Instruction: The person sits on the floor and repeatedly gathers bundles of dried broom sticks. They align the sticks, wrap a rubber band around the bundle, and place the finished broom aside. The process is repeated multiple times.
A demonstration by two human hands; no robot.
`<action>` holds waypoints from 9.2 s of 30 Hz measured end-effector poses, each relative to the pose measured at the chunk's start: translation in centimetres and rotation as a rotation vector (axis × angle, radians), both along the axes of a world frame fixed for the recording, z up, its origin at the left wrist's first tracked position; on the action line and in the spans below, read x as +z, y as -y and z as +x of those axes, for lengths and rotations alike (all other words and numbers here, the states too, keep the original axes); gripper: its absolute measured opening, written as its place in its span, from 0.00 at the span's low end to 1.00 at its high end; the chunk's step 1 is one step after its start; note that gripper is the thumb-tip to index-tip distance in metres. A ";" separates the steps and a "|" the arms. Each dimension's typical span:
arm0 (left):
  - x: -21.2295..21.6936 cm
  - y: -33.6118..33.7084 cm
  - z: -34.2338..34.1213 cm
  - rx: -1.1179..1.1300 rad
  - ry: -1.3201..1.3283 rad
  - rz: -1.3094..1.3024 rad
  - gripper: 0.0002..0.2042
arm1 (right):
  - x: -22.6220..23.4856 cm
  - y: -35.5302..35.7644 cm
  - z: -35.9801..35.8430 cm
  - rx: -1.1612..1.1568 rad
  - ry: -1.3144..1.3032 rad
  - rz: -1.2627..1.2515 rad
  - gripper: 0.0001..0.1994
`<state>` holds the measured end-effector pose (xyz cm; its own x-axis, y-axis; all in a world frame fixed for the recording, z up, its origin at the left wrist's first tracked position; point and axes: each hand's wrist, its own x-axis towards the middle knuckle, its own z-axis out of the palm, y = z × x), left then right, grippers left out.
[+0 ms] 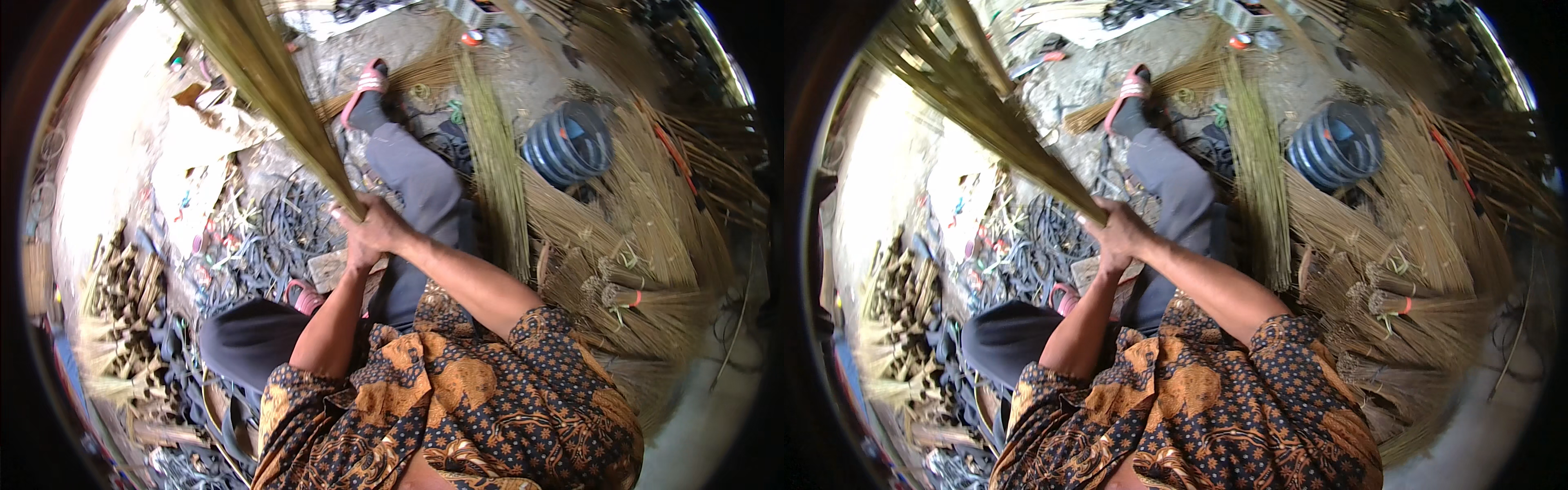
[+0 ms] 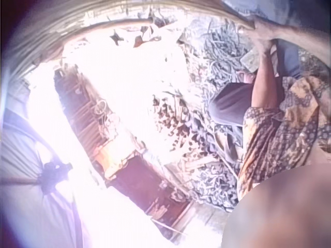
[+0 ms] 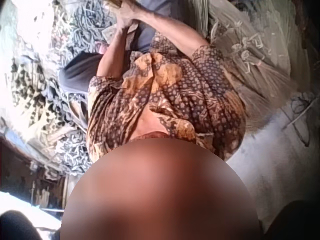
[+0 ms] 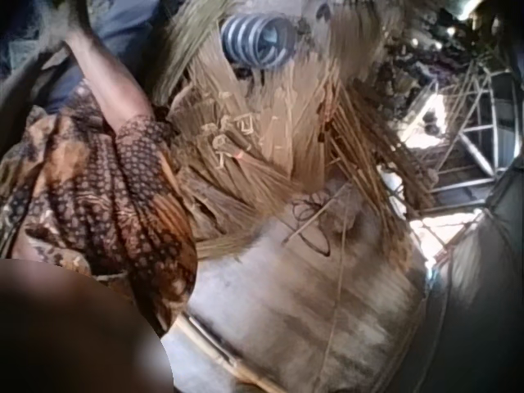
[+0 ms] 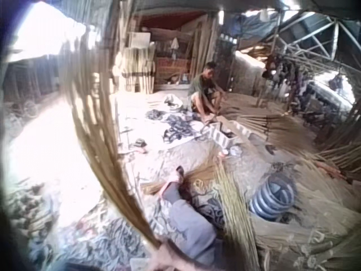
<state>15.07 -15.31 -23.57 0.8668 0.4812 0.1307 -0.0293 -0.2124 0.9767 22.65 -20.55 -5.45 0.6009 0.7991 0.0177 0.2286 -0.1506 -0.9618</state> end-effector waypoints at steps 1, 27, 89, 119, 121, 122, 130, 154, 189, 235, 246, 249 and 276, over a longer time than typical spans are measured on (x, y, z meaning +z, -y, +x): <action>-0.2 0.2 0.0 0.008 0.007 -0.021 0.18 | 0.4 0.3 -0.1 -0.008 0.012 -0.029 0.13; 23.9 -0.4 -1.3 -0.097 -0.415 -0.115 0.14 | 7.7 0.3 3.2 -0.094 -0.833 0.413 0.15; 30.8 -22.0 -7.7 0.425 -0.687 0.205 0.15 | -17.9 -11.7 7.2 0.390 0.293 -0.422 0.08; 27.5 -14.7 -5.3 0.214 -0.575 0.724 0.30 | 10.6 -10.5 -0.9 0.033 0.030 -0.081 0.13; 27.3 -14.9 -5.5 0.211 -0.537 0.736 0.22 | 10.7 -10.8 -0.9 0.060 0.031 -0.117 0.13; 27.2 -15.0 -5.5 0.220 -0.525 0.733 0.18 | 10.7 -10.8 -1.0 0.067 -0.005 -0.112 0.13; 27.0 -15.9 -5.8 0.276 -0.535 0.572 0.13 | 11.7 -4.8 -2.1 0.245 -0.132 -0.239 0.13; 29.3 -11.3 -6.7 -0.959 -0.407 -0.651 0.17 | 10.1 -3.5 4.0 0.679 0.841 0.214 0.10; 23.9 -15.3 -3.7 0.233 -0.600 0.582 0.08 | 12.7 -4.2 -6.2 0.242 0.380 -0.191 0.16; 23.0 -12.8 -3.8 0.098 -0.687 0.539 0.14 | 10.4 -3.8 -1.9 0.274 -0.239 -0.242 0.14; 23.5 -14.4 -4.1 -0.127 -0.441 0.068 0.27 | 10.9 -2.0 -0.2 0.175 -0.431 -0.134 0.13; 24.1 -13.9 -4.5 -0.046 -0.511 0.261 0.27 | 11.7 -0.9 -0.1 0.208 -0.359 -0.150 0.14; 28.9 -11.7 -5.9 -0.060 -0.356 0.336 0.21 | 17.3 -3.3 2.9 0.306 0.966 -0.128 0.09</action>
